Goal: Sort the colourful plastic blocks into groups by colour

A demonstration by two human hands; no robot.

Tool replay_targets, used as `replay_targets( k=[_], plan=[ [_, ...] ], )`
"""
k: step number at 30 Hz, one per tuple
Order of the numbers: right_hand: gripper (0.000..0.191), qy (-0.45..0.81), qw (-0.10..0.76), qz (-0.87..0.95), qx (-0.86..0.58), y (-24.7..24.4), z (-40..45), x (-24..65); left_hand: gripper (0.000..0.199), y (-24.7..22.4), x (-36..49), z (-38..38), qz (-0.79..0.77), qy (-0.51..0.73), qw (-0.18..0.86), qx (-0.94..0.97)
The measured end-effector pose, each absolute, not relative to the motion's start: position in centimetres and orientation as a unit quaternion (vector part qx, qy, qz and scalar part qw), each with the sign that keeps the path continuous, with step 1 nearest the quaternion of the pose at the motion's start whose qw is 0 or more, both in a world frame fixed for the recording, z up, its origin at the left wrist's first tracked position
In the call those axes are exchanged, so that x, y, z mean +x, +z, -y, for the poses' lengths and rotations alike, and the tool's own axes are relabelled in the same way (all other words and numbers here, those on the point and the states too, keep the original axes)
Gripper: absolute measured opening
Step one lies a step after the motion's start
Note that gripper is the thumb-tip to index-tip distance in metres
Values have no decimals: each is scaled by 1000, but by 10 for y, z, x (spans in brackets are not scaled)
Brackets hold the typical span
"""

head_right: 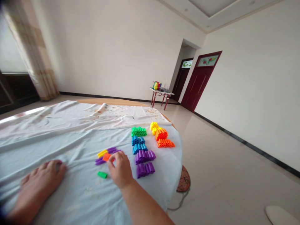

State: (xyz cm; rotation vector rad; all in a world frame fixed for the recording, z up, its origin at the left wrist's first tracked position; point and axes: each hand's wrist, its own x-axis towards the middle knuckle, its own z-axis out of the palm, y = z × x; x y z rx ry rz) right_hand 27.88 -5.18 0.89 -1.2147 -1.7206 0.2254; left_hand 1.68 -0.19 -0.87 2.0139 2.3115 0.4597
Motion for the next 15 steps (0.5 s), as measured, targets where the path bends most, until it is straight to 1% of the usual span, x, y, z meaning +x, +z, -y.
replay_targets(
  k=[2,3,5,7,9,10,12,15],
  plan=[
    [9,127,467,717,-502,19,55,287,51,-2,22,7,-749,157,16,644],
    [12,146,443,728,-502,23,56,292,50,-1,23,8,-749,160,14,643],
    [19,185,371,757,-506,30,56,301,49,-1,24,8,-749,166,13,641],
    [24,214,281,782,-513,34,53,306,49,-3,24,8,-752,169,11,637],
    [28,223,205,799,-519,34,50,308,49,-4,24,8,-754,173,9,634],
    [30,216,184,804,-522,33,50,308,50,-4,24,9,-755,173,9,633],
    [34,179,190,807,-530,32,50,306,50,-4,24,9,-754,173,10,634],
    [35,118,252,796,-538,31,55,305,50,-4,23,9,-752,170,13,637]
  ],
)
